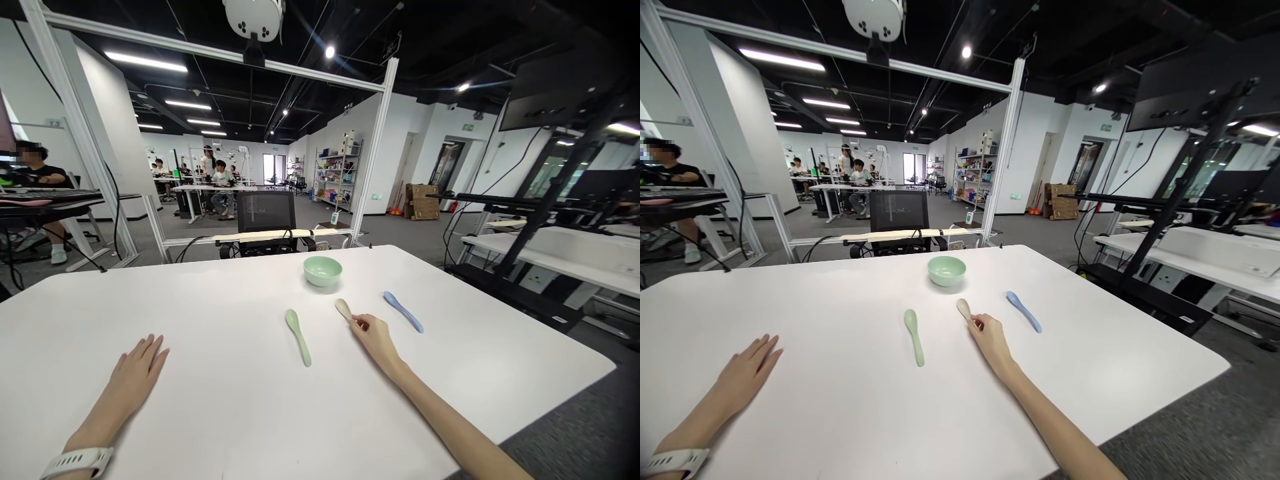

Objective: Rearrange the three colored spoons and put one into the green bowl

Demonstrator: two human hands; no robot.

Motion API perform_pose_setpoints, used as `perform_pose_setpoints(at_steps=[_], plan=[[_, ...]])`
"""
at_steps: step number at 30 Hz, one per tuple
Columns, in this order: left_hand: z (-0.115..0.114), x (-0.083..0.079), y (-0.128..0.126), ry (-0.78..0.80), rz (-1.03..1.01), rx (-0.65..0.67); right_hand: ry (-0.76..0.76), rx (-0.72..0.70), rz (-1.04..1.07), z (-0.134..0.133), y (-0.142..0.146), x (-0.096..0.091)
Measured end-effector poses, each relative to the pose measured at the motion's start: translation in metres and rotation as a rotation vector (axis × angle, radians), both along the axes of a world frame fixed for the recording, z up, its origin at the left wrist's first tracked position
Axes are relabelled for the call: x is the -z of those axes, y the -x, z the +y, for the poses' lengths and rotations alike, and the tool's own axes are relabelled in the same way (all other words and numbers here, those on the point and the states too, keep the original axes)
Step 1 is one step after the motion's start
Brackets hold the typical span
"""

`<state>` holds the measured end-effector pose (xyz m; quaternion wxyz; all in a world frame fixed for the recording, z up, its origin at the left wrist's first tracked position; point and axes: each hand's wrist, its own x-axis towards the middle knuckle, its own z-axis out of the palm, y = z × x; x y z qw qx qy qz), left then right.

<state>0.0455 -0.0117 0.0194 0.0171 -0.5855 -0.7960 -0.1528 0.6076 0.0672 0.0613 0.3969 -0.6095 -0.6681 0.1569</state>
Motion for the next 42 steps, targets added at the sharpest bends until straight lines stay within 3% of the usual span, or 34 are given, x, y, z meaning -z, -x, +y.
perform_pose_setpoints(at_steps=[7,21,31,38,42], plan=[[0.003,0.002,0.002,-0.007,-0.007,0.003,-0.045,0.000,-0.034,0.002,0.002,0.002],[0.000,-0.010,-0.005,0.069,-0.020,-0.002,-0.031,-0.017,0.003,0.002,0.003,-0.005],[0.000,-0.009,-0.005,0.026,-0.024,0.000,-0.023,-0.012,0.009,0.003,-0.002,0.000],[0.000,-0.008,-0.004,0.021,-0.024,-0.004,-0.082,0.008,-0.027,0.008,-0.003,0.008],[0.001,-0.007,-0.003,0.028,-0.022,-0.003,-0.166,0.093,-0.056,0.023,-0.023,0.008]])
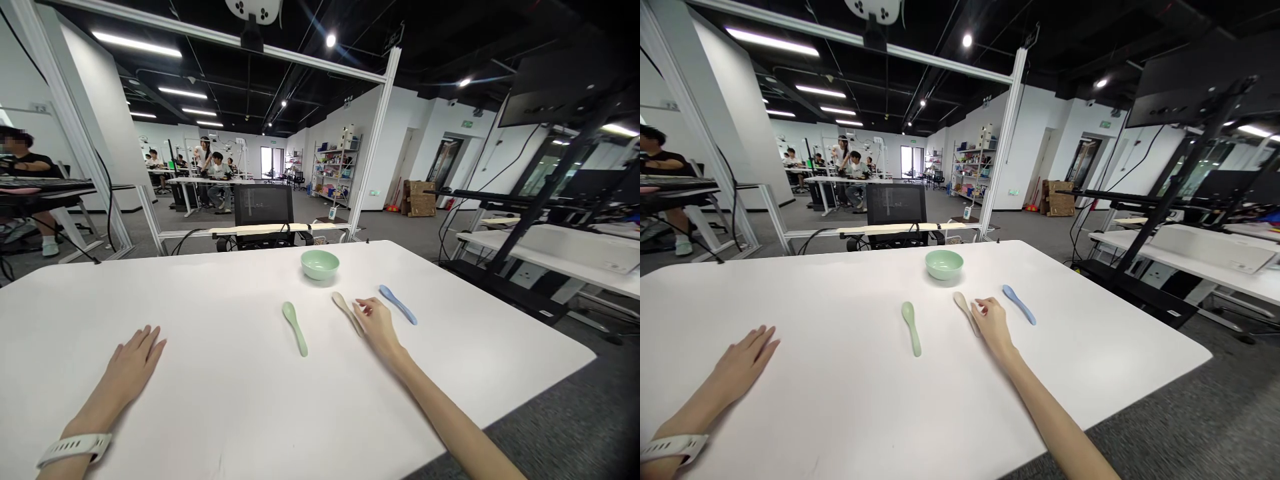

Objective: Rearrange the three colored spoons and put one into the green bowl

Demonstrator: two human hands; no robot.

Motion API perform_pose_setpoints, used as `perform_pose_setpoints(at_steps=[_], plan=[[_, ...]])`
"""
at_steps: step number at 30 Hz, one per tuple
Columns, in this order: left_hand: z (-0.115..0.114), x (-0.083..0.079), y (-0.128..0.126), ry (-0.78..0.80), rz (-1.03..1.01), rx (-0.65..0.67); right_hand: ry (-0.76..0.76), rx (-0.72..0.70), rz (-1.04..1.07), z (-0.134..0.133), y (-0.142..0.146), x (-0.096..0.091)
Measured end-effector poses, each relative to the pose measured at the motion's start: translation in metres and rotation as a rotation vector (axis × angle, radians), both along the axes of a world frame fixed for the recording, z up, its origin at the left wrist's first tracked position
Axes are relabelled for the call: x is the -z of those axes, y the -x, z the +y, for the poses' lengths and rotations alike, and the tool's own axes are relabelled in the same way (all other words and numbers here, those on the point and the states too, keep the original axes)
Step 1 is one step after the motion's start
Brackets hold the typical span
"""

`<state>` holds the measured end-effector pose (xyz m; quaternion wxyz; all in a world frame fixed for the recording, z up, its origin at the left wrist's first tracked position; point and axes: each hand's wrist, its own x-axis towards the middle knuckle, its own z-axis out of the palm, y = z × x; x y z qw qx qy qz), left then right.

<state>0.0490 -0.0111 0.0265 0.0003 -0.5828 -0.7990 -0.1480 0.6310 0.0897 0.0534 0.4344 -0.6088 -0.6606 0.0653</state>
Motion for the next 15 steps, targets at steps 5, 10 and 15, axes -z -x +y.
perform_pose_setpoints(at_steps=[5,10,15], plan=[[0.000,0.002,0.002,-0.034,0.002,0.006,0.041,0.343,-0.333,0.022,-0.058,-0.013],[-0.002,-0.016,-0.009,-0.176,-0.026,0.114,0.354,0.478,-0.522,0.027,-0.097,-0.016],[-0.004,-0.063,-0.086,-0.285,-0.372,0.197,0.238,0.336,-0.226,0.014,-0.066,-0.027]])
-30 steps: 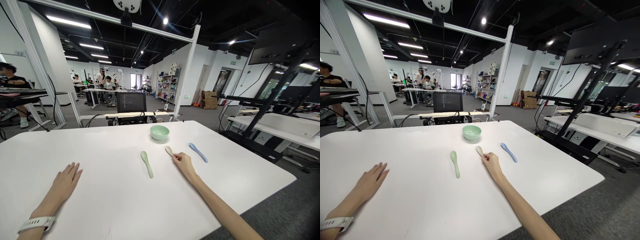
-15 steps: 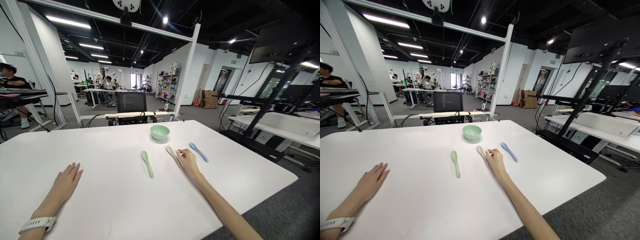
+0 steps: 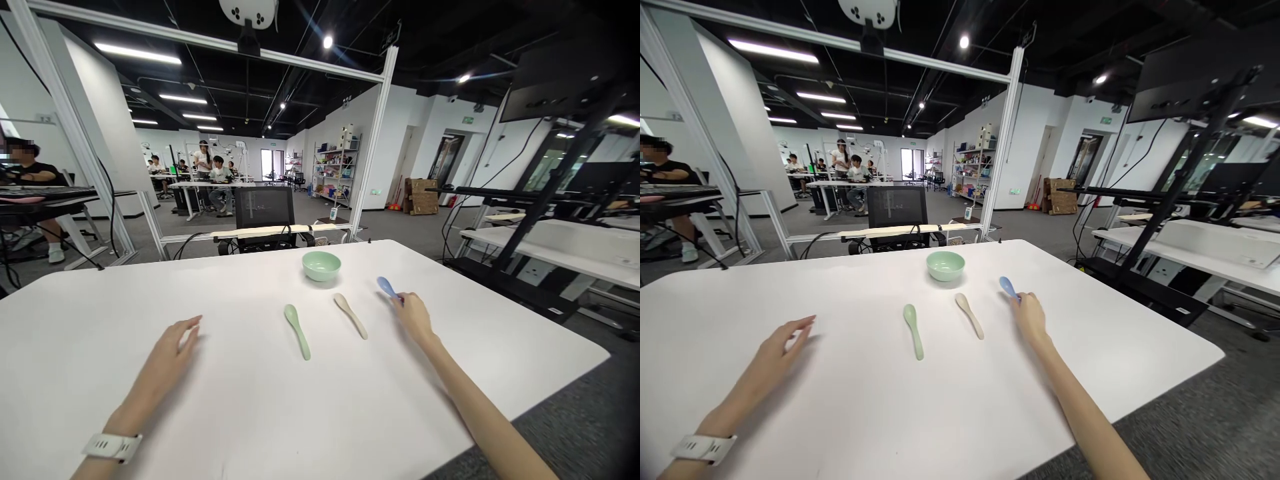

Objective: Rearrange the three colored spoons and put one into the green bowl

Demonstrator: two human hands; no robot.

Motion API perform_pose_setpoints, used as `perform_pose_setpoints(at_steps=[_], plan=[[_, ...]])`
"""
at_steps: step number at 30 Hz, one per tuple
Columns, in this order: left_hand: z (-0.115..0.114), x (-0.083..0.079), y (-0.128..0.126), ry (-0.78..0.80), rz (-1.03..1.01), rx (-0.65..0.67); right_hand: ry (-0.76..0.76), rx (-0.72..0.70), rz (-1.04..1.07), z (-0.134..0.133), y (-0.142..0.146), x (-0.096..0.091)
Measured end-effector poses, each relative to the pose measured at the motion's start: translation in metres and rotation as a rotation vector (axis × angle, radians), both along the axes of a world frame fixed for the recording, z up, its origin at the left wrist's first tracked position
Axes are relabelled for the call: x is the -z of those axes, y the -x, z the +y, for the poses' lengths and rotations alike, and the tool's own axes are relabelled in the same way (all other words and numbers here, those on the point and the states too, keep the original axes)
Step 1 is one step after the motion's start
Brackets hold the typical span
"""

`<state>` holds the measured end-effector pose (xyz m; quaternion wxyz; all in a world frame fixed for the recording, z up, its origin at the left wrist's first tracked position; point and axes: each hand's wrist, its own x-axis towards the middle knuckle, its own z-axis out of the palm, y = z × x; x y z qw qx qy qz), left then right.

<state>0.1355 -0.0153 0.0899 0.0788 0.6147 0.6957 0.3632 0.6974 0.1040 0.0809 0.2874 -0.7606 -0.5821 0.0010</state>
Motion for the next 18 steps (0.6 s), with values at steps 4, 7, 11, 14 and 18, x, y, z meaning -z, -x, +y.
perform_pose_setpoints(at_steps=[4,7,11,14,18], plan=[[0.004,-0.029,-0.093,0.207,-0.325,0.261,-0.139,-0.380,0.252,-0.026,0.087,-0.017],[0.010,-0.038,-0.147,0.358,-0.514,0.401,-0.071,-0.666,0.346,-0.054,0.162,-0.025],[0.015,-0.040,-0.172,0.401,-0.607,0.404,-0.011,-0.866,0.350,-0.085,0.221,-0.034],[0.018,-0.038,-0.165,0.380,-0.587,0.387,0.010,-0.909,0.333,-0.092,0.230,-0.038],[0.025,-0.034,-0.147,0.362,-0.522,0.316,0.043,-0.776,0.275,-0.085,0.223,-0.033]])
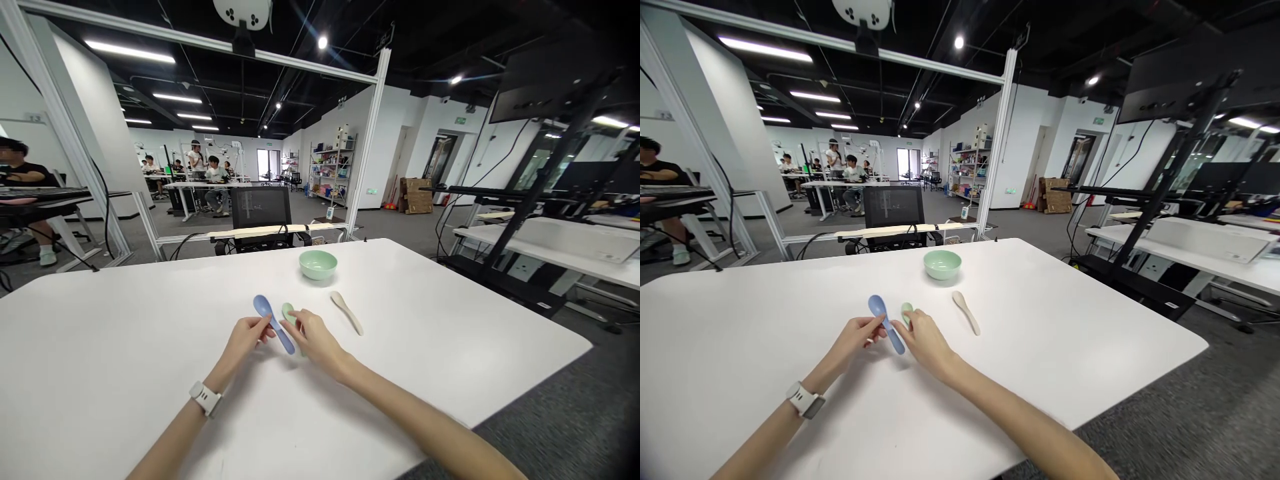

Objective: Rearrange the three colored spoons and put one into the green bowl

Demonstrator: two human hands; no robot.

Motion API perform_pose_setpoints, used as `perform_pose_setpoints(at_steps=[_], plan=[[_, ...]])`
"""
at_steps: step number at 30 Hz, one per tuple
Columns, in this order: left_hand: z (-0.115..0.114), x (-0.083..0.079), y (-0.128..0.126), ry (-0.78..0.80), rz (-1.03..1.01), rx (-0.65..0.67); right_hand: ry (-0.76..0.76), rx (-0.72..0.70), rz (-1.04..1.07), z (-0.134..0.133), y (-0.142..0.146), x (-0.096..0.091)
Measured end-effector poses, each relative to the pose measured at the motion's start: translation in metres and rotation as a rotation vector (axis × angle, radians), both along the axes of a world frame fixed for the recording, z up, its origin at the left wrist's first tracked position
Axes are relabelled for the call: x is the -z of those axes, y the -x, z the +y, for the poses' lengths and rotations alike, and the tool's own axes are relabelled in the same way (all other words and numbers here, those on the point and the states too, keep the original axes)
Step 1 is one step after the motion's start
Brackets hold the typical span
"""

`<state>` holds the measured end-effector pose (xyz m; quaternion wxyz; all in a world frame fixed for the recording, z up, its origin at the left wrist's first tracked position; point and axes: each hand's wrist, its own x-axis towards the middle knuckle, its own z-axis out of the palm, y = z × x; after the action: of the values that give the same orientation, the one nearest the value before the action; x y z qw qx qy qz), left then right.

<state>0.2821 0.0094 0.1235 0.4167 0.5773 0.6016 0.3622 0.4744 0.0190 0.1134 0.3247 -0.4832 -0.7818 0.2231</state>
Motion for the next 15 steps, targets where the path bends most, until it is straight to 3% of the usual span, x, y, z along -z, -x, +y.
perform_pose_setpoints(at_steps=[3,9,12,15], plan=[[0.008,0.007,0.005,-0.014,0.104,-0.034,0.007,0.074,-0.102,0.006,-0.004,0.012],[0.019,0.017,-0.017,0.010,0.324,-0.005,0.020,-0.010,-0.041,0.016,-0.010,0.030],[0.021,0.014,-0.031,0.025,0.427,0.001,-0.060,0.052,0.041,0.028,-0.034,0.024],[0.024,0.011,-0.041,0.028,0.509,-0.009,-0.165,0.155,0.086,0.046,-0.078,0.016]])
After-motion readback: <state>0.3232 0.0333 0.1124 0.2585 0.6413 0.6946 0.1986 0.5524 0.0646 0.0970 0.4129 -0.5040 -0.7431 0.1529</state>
